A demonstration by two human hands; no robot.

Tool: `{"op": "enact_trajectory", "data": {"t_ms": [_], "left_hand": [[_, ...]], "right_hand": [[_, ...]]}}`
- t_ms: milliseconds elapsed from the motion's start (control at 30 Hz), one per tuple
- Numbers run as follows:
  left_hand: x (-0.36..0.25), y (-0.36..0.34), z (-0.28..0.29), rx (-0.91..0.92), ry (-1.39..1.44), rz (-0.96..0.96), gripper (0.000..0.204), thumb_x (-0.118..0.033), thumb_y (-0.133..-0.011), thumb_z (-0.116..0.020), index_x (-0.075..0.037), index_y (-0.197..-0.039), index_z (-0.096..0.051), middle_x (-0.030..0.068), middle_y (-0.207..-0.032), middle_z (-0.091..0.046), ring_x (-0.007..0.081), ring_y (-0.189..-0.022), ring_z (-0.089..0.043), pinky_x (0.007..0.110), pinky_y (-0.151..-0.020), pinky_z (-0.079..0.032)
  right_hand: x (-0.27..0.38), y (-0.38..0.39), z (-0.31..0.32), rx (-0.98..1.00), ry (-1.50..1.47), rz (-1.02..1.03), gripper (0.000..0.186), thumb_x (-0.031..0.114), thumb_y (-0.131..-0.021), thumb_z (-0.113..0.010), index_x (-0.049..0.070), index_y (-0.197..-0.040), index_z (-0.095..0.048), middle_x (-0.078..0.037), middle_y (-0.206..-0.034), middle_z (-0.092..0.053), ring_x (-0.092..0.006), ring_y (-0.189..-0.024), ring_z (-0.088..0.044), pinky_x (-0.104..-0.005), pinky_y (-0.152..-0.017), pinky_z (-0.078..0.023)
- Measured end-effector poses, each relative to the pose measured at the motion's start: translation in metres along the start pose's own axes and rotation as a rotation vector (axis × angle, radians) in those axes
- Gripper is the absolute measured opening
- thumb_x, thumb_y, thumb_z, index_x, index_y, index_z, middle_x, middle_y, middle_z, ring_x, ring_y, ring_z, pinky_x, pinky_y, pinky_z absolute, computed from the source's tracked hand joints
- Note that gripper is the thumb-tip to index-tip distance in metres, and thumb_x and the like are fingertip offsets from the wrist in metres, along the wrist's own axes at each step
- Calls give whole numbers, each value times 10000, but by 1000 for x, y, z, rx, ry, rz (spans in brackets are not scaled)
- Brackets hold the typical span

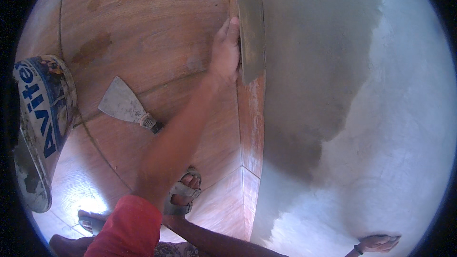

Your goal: The person scoops plaster from a bucket using a trowel and applies it to a wall section. They smooth the plaster with the trowel, then briefly walk outside to refill the bucket from a larger container before returning to continue plastering the wall.

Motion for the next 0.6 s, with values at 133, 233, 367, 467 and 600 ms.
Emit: {"op": "enact_trajectory", "data": {"t_ms": [133, 233, 367, 467, 600], "left_hand": [[2, 15, 0, 13, -141, -32, 498, -420, -956, -365, 25, -1152, -474, 130, -1039, -554, 178, -973, -498, 300, -870, -401], [6, 30, 0, -6, -224, -4, 490, -420, -955, -371, 22, -1138, -478, 116, -1012, -564, 170, -938, -500, 298, -852, -398], [11, 47, -1, -74, -243, -26, 454, -324, -948, -409, 98, -1099, -479, 197, -966, -592, 234, -915, -541, 328, -845, -403], [8, 57, -3, -56, -249, -22, 441, -308, -948, -411, 99, -1105, -472, 202, -969, -591, 240, -920, -544, 330, -840, -404], [8, 69, -4, -34, -267, -1, 417, -283, -947, -415, 92, -1124, -457, 208, -999, -581, 256, -944, -539, 336, -851, -396]], "right_hand": [[1, 0, 1, -14, -9, 16, 481, 343, -934, -303, 48, -1271, -481, -128, -1270, -497, -283, -1193, -418, -434, -1002, -277], [-7, 0, -2, -14, -10, 47, 482, 351, -937, -305, 49, -1269, -483, -126, -1267, -500, -284, -1191, -420, -435, -999, -281], [-19, 4, -6, -8, -1, 51, 487, 370, -938, -306, 58, -1266, -488, -116, -1270, -501, -287, -1184, -425, -441, -994, -287], [-23, 6, -7, -6, 10, 60, 490, 381, -938, -304, 68, -1266, -490, -105, -1273, -501, -288, -1182, -426, -443, -992, -288], [-18, 4, -6, 9, 13, 34, 517, 399, -950, -260, 63, -1285, -465, -114, -1299, -469, -288, -1204, -403, -451, -1003, -269]]}}
Point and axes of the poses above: each hand's wrist, its own y-axis away from the middle knuckle, its own z-axis out of the back of the hand, x = y × z, the point moved 4 cm from there along -y, towards the middle knuckle
